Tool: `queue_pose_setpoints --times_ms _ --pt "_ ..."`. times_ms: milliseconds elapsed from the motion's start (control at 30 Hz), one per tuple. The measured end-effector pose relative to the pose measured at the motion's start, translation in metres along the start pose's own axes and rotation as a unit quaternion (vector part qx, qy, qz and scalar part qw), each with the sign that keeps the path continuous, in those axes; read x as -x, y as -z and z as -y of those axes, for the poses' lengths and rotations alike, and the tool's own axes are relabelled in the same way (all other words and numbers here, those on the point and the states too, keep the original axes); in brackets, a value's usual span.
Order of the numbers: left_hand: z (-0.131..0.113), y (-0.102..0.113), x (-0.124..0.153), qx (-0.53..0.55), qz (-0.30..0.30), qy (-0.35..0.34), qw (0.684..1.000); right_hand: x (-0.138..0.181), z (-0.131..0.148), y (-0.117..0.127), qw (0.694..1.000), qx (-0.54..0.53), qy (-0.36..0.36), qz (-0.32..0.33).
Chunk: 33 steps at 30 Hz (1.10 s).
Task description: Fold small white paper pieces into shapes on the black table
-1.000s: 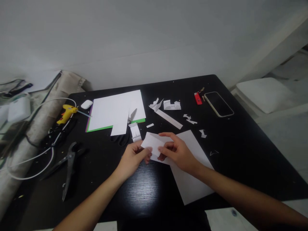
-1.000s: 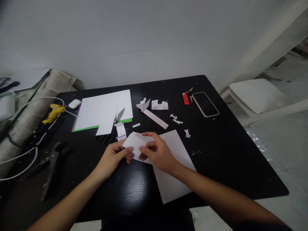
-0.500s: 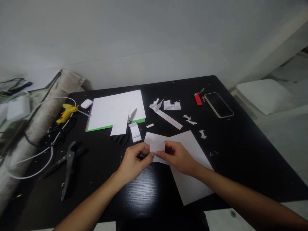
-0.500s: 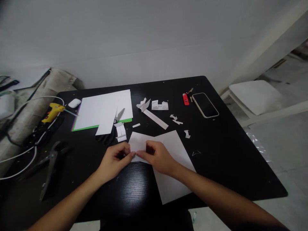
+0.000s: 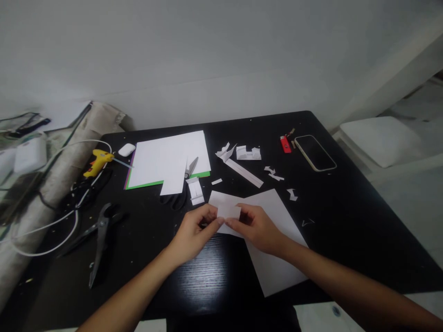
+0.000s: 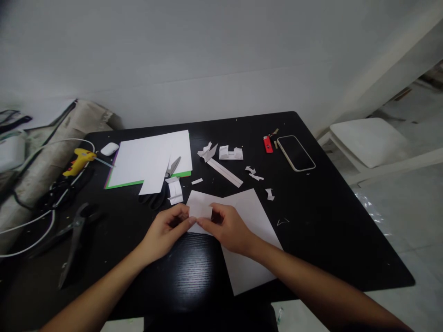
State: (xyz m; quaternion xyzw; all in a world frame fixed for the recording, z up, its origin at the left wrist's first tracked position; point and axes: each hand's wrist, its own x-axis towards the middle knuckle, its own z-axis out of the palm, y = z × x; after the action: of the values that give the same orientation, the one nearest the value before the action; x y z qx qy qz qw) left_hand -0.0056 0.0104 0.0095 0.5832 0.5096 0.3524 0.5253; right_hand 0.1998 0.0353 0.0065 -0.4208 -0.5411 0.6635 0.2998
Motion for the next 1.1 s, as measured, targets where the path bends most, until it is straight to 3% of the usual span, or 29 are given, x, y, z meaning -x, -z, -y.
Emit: queue_pose_setpoints --times_ms 267,500,800,933,1100 --pt "0.003 0.006 -0.004 0.037 -0.039 0.020 0.998 -0.005 0.005 0.004 0.999 -0.034 -0.017 -0.010" --pt "0.004 0.000 -0.003 0.091 0.001 0.051 0.995 -0.003 -0.002 0.001 0.999 -0.033 -0.007 -0.004" --pt "-0.002 0.020 -0.009 0.046 -0.069 0.022 0.996 -0.006 0.007 0.005 0.998 -0.036 -0.004 -0.051" --pt "-0.004 0.019 -0.008 0.054 -0.093 0.011 0.994 -0.005 0.007 0.004 0.998 -0.038 -0.005 -0.043" --pt "-0.003 0.005 -0.005 0.097 -0.021 0.028 0.995 -0.003 0.000 0.000 0.999 -0.027 0.001 -0.033"
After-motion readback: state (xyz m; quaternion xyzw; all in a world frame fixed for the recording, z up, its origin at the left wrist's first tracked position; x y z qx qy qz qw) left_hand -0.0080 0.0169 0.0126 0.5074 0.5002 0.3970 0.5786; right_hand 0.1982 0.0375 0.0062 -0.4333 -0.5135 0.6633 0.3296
